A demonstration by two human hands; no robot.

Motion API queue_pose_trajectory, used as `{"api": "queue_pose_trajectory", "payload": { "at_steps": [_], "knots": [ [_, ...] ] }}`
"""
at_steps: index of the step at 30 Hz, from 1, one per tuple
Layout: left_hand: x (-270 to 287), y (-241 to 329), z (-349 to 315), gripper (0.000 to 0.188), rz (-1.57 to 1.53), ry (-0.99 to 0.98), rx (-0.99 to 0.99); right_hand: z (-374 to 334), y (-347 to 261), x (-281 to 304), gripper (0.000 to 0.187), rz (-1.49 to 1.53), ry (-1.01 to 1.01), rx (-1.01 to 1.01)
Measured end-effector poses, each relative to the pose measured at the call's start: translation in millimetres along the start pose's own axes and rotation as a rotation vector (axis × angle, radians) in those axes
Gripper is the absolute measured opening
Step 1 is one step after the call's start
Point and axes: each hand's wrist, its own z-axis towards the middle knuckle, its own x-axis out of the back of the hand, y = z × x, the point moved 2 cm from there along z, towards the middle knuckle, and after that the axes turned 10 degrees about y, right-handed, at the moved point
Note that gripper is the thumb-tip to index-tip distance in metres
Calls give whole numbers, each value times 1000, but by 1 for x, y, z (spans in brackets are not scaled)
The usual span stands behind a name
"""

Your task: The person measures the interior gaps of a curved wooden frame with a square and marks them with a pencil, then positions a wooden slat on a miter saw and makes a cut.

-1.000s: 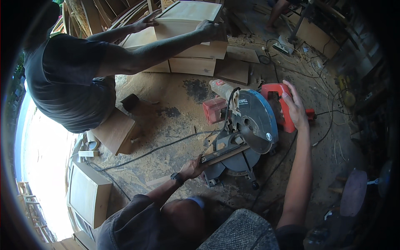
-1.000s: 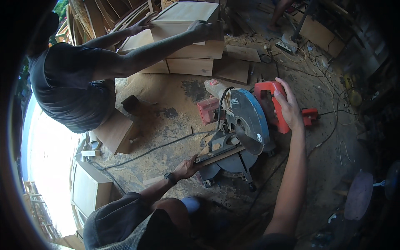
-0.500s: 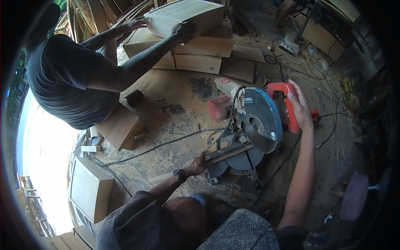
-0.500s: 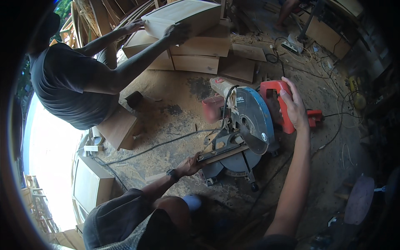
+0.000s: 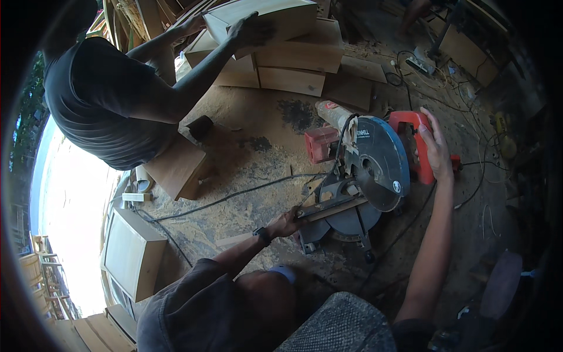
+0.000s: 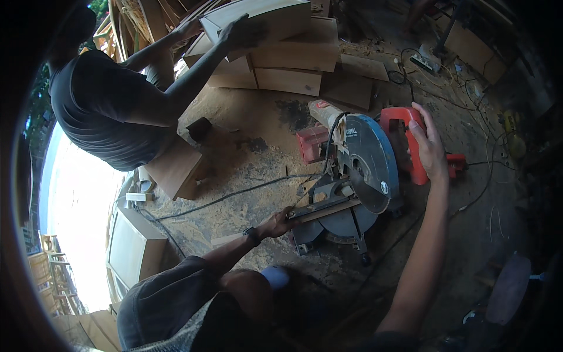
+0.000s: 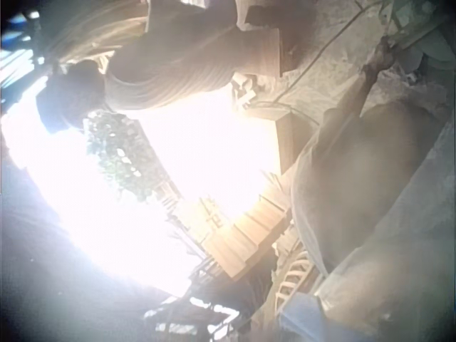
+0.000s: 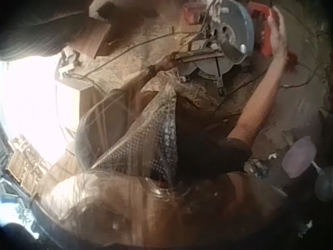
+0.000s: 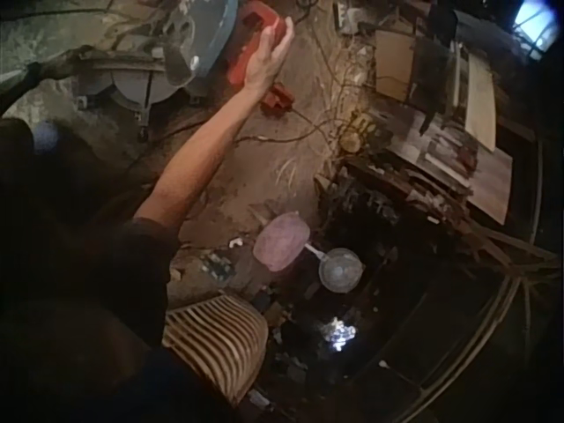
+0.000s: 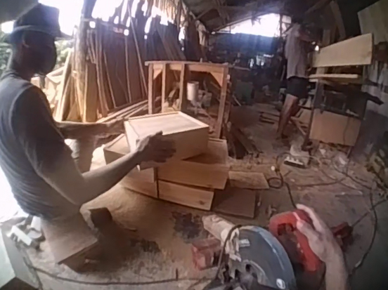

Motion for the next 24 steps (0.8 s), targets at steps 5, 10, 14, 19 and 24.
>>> {"api": "queue_pose_trajectory", "payload": {
  "at_steps": [5, 10, 14, 19, 24],
  "knots": [
    [1, -3, -4, 85, -4, 21, 5, -6, -2, -7, 54, 5, 18, 4],
    [15, 13, -4, 76, -69, -77, 109, -7, 3, -7, 53, 18, 25, -22],
    [16, 29, 4, 67, -35, -8, 32, 4, -2, 19, 53, 88, -37, -112],
    [-6, -3, 7, 65, -78, 19, -1, 27, 5, 6, 62, -57, -196, -144],
    [-3, -7, 2, 70, -22, -20, -7, 10, 20, 2, 57, -89, -35, 79]
  ]
}}
